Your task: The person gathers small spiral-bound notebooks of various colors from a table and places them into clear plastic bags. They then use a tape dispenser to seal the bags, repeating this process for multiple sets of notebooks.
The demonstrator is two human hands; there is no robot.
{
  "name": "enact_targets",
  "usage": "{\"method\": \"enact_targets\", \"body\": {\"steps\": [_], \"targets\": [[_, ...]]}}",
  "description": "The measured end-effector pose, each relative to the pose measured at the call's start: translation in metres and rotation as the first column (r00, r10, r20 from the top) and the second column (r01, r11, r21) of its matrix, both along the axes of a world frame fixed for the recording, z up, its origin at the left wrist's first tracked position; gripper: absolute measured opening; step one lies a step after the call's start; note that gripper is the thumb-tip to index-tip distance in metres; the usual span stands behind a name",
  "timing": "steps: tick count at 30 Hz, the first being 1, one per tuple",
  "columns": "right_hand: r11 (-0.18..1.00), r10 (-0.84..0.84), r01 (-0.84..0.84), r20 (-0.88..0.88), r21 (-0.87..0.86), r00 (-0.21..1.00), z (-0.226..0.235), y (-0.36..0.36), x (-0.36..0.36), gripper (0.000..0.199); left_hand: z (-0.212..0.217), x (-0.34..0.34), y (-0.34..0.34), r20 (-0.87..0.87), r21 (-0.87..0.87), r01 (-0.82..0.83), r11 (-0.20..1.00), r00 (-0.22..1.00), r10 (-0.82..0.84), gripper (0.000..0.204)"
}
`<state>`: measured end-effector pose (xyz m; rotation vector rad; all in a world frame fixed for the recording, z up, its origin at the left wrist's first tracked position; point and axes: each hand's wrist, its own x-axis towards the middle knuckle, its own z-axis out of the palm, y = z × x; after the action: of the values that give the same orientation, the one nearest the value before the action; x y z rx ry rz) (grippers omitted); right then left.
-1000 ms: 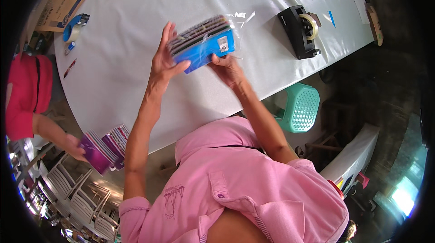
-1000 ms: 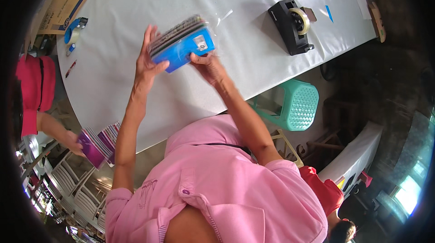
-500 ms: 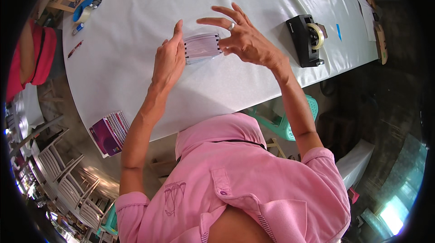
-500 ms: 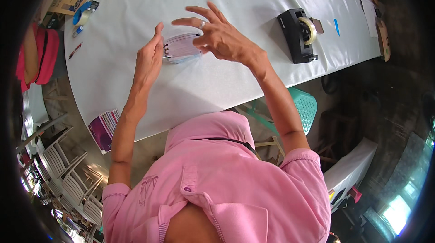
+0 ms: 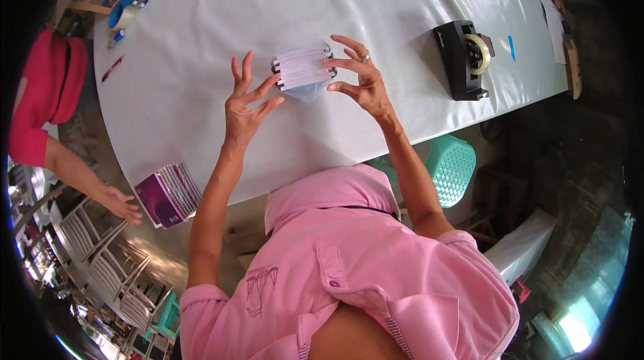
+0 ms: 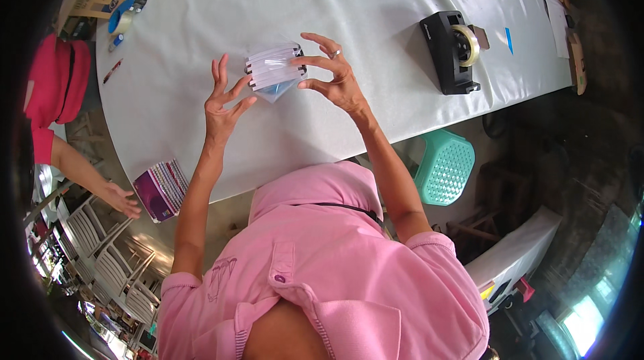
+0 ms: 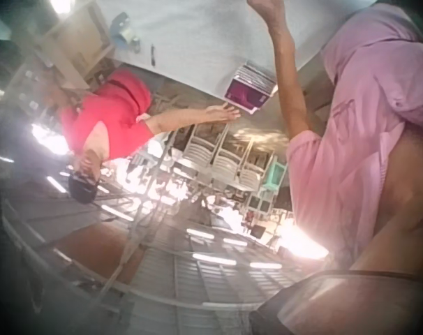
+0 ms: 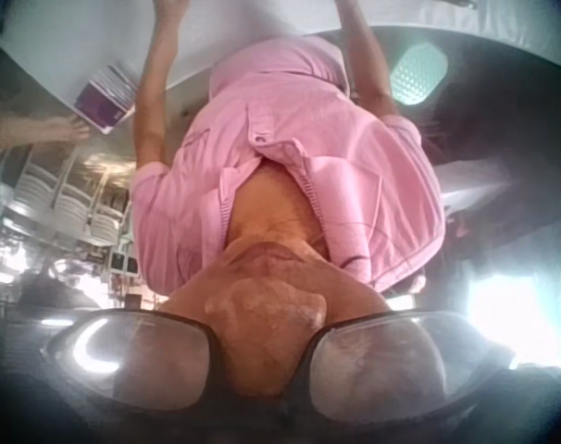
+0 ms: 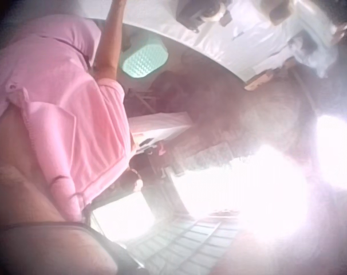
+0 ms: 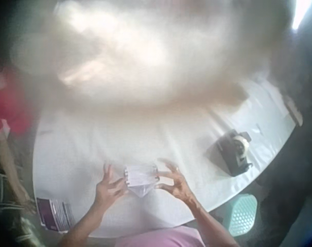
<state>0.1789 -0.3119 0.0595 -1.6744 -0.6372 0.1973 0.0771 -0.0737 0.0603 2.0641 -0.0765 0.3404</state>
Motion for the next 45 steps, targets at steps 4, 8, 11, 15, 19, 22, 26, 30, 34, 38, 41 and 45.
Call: {"method": "enact_targets", "body": {"steps": [4,8,11,15,19,22,26,30,34,38,41,45], "targets": [[0.999,-0.008,0.013,0.087,-0.048,0.996,-0.004,0.006,-0.001,0.044,0.006,0.016,0.000,0.072,0.172,0.033,0.985,0.996,-0.046,0.046],[0.998,0.002,0.008,0.155,-0.058,0.988,0.002,0.012,0.002,0.039,0.019,0.034,0.006,0.108,0.346,0.099,0.933,0.984,-0.145,0.042],[0.998,0.034,-0.029,0.100,-0.047,0.994,0.010,0.016,0.008,0.033,0.025,0.042,0.010,0.120,0.425,0.115,0.898,0.976,-0.182,0.037],[0.995,0.082,-0.081,0.030,-0.056,0.996,0.022,0.020,0.016,0.026,0.030,0.051,0.017,0.104,0.446,0.163,0.880,0.967,-0.231,0.033],[0.985,0.174,-0.172,0.115,-0.026,0.978,0.037,0.024,0.032,0.023,0.031,0.051,0.014,0.065,0.331,0.181,0.926,0.975,-0.214,0.037],[0.984,0.178,-0.178,-0.245,0.024,0.953,0.069,0.033,0.036,0.025,0.024,0.040,0.013,0.066,0.198,0.148,0.969,0.984,-0.163,0.044],[0.972,0.129,-0.124,-0.016,0.200,0.991,0.064,0.005,0.047,0.024,0.013,0.033,0.019,0.097,0.215,0.150,0.965,0.980,-0.174,0.052],[0.986,0.167,-0.165,-0.074,0.034,0.983,0.024,-0.018,0.034,0.029,0.018,0.044,0.017,0.113,0.311,0.203,0.929,0.962,-0.248,0.052],[0.990,0.134,-0.136,-0.057,-0.035,0.989,0.008,0.003,0.017,0.036,0.022,0.049,0.010,0.105,0.319,0.209,0.924,0.961,-0.254,0.048],[0.992,0.093,-0.089,0.041,-0.091,0.995,0.013,0.017,0.014,0.031,0.023,0.051,0.009,0.138,0.389,0.152,0.909,0.966,-0.220,0.038],[0.994,0.081,-0.080,0.014,-0.078,0.997,0.018,0.019,0.016,0.025,0.027,0.055,0.010,0.141,0.414,0.131,0.901,0.968,-0.206,0.032],[0.985,0.044,-0.027,0.097,-0.169,0.994,0.023,0.026,0.020,0.018,0.026,0.060,0.010,0.114,0.357,0.152,0.921,0.972,-0.205,0.030]]}}
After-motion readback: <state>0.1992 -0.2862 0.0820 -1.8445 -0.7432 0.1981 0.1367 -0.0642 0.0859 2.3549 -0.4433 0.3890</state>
